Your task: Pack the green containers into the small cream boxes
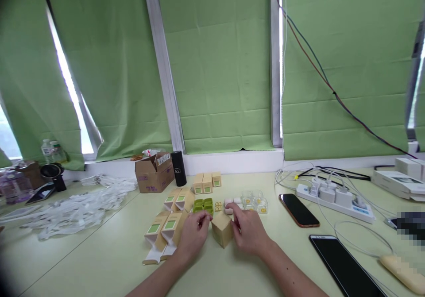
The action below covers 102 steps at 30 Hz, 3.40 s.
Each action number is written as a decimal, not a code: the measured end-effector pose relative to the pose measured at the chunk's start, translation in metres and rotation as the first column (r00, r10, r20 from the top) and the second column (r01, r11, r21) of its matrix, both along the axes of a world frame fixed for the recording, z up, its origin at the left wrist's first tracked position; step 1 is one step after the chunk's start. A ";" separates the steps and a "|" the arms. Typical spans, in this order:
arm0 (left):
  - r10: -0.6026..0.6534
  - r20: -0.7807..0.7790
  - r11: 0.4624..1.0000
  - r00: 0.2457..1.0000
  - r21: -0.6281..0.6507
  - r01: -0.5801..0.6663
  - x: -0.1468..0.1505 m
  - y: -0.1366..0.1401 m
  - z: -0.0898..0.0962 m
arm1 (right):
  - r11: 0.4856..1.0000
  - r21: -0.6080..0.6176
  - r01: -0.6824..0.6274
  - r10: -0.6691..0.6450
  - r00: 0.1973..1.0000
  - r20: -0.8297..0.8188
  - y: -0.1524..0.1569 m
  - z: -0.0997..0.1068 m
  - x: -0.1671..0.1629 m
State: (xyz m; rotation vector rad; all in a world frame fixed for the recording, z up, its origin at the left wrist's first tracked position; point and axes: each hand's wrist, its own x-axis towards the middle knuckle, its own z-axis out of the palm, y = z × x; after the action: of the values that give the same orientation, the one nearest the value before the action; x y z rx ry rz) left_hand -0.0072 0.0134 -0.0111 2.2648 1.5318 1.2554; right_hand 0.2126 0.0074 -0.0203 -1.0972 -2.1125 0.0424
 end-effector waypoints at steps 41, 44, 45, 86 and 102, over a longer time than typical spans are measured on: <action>-0.097 -0.555 0.990 0.826 -0.136 0.026 0.033 0.089 0.105 | 0.893 -0.264 0.365 -0.239 0.881 0.409 -0.002 0.007 -0.012; -0.064 -0.586 0.991 0.808 -0.134 -0.019 0.038 0.115 0.096 | 0.891 -0.264 0.368 -0.239 0.877 0.416 -0.003 0.008 -0.012; -0.057 -0.598 0.991 0.799 -0.134 -0.029 0.039 0.122 0.092 | 0.891 -0.265 0.368 -0.238 0.877 0.418 -0.003 0.008 -0.012; 0.048 -0.681 0.953 0.731 -0.188 -0.237 0.068 0.118 0.021 | 0.909 -0.234 0.344 -0.221 0.876 0.429 -0.003 0.004 -0.012; 0.078 -0.626 0.954 0.776 -0.179 -0.240 0.066 0.120 0.026 | 0.897 -0.270 0.349 -0.216 0.881 0.421 -0.005 0.006 -0.013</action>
State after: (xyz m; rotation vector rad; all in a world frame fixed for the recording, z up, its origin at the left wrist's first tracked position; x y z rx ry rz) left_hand 0.0587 0.1330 0.0146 2.5359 1.9783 0.2838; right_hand 0.2000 0.0025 -0.0148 -1.7417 -2.3101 0.0564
